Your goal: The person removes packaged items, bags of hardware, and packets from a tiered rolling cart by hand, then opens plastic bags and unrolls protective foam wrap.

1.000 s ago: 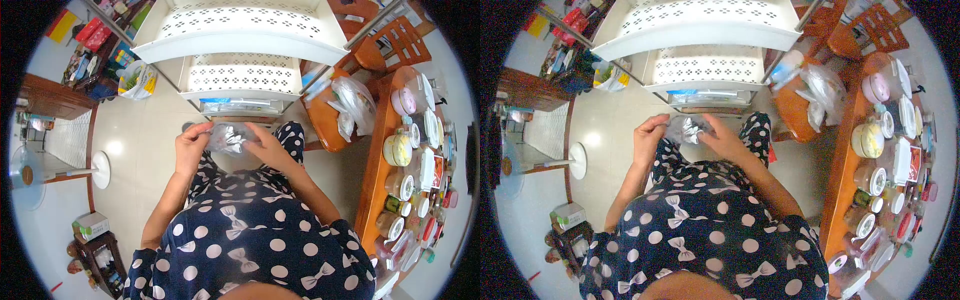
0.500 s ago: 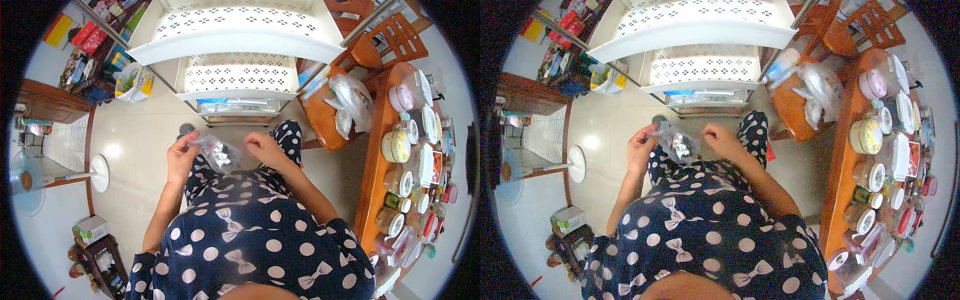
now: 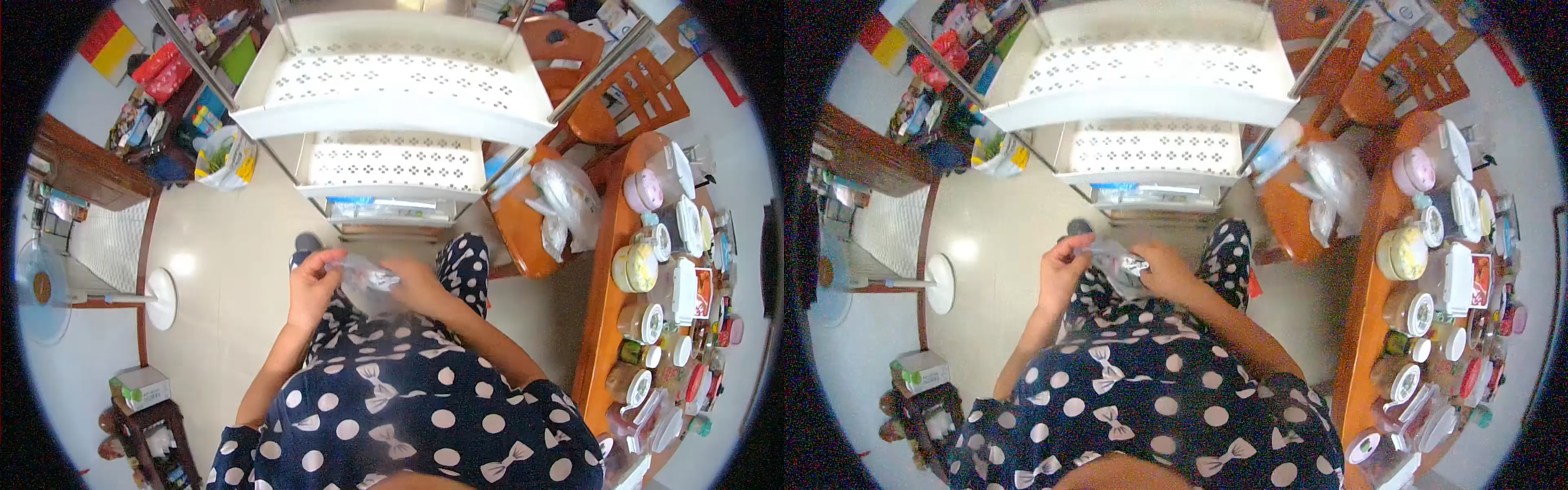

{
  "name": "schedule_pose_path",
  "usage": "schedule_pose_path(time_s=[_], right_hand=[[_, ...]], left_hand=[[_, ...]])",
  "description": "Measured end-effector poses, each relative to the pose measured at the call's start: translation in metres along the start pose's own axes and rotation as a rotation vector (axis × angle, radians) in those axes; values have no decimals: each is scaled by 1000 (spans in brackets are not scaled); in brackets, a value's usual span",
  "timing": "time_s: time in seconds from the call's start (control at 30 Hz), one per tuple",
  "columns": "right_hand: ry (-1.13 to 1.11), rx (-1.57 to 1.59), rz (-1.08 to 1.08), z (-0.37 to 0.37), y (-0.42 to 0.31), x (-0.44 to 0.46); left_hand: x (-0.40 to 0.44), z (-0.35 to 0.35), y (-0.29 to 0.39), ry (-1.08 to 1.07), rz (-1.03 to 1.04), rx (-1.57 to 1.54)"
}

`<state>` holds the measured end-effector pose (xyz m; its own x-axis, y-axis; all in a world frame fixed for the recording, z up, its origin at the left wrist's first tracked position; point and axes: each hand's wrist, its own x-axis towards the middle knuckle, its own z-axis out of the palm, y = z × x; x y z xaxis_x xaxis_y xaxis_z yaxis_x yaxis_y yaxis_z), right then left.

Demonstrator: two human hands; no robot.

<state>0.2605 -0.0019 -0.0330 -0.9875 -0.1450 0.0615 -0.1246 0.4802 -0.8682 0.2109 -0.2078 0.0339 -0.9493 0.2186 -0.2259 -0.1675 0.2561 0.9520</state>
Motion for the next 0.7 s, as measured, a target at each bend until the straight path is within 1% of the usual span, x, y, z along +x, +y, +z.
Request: schedule_pose_path(time_s=[0.03,0.07,0.1,0.13,0.17,0.2,0.27,0.3,0.33,0.37,0.4,0.47,0.53,0.57,0.6,0.63,0.7], right_hand=[[38,17,-13,-6,-2,2],[13,-23,35,-12,-4,6],[38,-50,22,-16,-6,7],[61,-76,8,-18,-8,5],[81,-102,-7,-22,-9,7],[32,-85,21,-38,-30,9],[79,-14,-77,-69,-71,10],[100,23,-127,-85,-91,11],[122,-31,-194,-104,-111,12],[184,-19,-229,-121,-134,11],[246,-6,-265,-136,-154,10],[430,56,-530,-159,-180,8],[547,-51,-590,-183,-209,-1],[672,13,-626,-186,-213,-1],[796,79,-655,-188,-218,0],[883,62,-633,-190,-225,2],[1050,26,-569,-195,-238,15]], left_hand=[[0,0,2,5,16,-3],[-1,1,4,9,31,-7],[-1,1,5,13,46,-11],[-2,3,8,15,7,-119],[-2,4,13,4,26,-165],[-7,6,29,-4,41,-212],[-16,-3,57,-52,75,-256],[-23,-8,79,-94,203,-230],[-30,-12,107,-135,329,-202],[-37,-14,132,-174,455,-172],[-43,-18,153,-171,674,-85],[-51,-22,181,-153,1104,106],[-56,-11,186,14,1330,-116],[-58,-9,185,96,1436,-233],[-59,-16,181,84,1400,-198],[-59,-23,176,71,1365,-162],[-61,-35,172,61,1207,49]])
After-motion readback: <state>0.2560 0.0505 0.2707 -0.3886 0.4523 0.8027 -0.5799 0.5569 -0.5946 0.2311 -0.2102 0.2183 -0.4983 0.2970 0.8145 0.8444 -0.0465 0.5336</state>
